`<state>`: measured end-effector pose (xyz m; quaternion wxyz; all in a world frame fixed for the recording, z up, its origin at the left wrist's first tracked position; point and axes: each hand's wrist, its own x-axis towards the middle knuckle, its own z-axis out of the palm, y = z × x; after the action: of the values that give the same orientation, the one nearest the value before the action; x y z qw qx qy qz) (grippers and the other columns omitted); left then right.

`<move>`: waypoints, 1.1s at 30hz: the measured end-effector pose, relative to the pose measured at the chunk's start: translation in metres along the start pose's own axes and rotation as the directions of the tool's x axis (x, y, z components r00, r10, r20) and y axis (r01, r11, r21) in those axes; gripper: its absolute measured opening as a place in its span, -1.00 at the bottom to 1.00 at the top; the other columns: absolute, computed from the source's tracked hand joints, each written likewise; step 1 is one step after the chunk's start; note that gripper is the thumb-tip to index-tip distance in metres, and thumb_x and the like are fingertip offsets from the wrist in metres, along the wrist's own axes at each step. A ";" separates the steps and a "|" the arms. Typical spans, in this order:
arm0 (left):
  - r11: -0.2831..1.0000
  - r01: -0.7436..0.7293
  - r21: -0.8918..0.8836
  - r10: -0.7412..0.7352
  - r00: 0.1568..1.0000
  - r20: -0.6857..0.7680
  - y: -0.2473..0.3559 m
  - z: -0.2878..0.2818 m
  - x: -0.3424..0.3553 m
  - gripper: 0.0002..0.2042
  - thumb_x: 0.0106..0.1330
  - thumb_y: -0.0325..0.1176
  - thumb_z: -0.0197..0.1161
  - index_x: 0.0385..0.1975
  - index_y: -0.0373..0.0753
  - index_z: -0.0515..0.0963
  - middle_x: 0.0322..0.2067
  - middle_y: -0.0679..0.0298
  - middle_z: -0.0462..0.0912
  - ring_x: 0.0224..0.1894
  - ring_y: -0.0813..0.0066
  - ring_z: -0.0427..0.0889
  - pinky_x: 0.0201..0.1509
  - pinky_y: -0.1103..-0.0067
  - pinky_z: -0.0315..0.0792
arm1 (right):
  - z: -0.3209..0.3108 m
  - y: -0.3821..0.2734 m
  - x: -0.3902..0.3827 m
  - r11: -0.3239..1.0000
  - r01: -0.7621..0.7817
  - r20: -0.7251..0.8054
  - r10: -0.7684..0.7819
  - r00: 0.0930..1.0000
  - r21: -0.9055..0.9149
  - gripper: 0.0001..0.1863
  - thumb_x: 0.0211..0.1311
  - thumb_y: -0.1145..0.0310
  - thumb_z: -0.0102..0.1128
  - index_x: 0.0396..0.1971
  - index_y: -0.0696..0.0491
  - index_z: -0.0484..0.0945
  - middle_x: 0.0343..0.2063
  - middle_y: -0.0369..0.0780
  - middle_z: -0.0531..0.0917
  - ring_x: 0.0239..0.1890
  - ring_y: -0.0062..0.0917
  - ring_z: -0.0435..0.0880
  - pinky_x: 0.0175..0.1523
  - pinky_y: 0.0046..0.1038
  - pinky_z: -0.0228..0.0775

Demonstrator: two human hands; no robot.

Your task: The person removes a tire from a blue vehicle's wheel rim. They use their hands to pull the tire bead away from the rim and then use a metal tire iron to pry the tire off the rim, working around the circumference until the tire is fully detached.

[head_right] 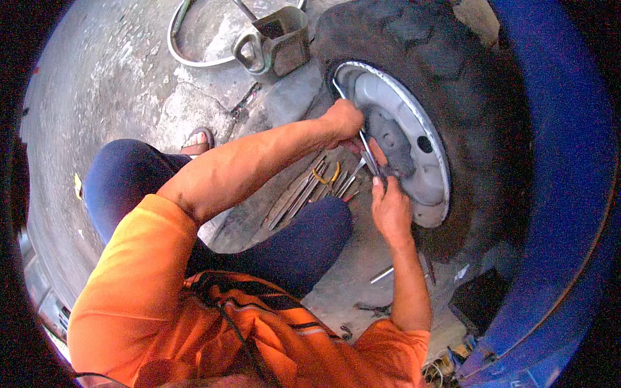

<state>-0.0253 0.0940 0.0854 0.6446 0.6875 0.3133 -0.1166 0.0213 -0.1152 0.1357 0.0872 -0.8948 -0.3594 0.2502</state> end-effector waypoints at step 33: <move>0.655 -0.408 -0.636 0.152 0.896 -0.418 -0.082 -0.022 0.060 0.27 -0.20 -0.17 0.52 0.29 -0.55 -0.42 0.26 -0.23 0.11 0.32 0.07 0.16 0.39 0.45 0.03 | -0.019 -0.007 0.011 0.999 -0.018 0.189 0.009 0.982 0.043 -0.58 0.35 0.14 -0.08 -0.27 0.27 0.48 -0.44 0.22 0.54 -0.28 0.17 0.52 -0.25 -0.02 0.33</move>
<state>-0.0315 0.1297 -0.0121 0.8070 0.4352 0.3249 0.2317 0.0331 -0.1021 0.1502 0.0710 -0.8672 -0.3542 0.3426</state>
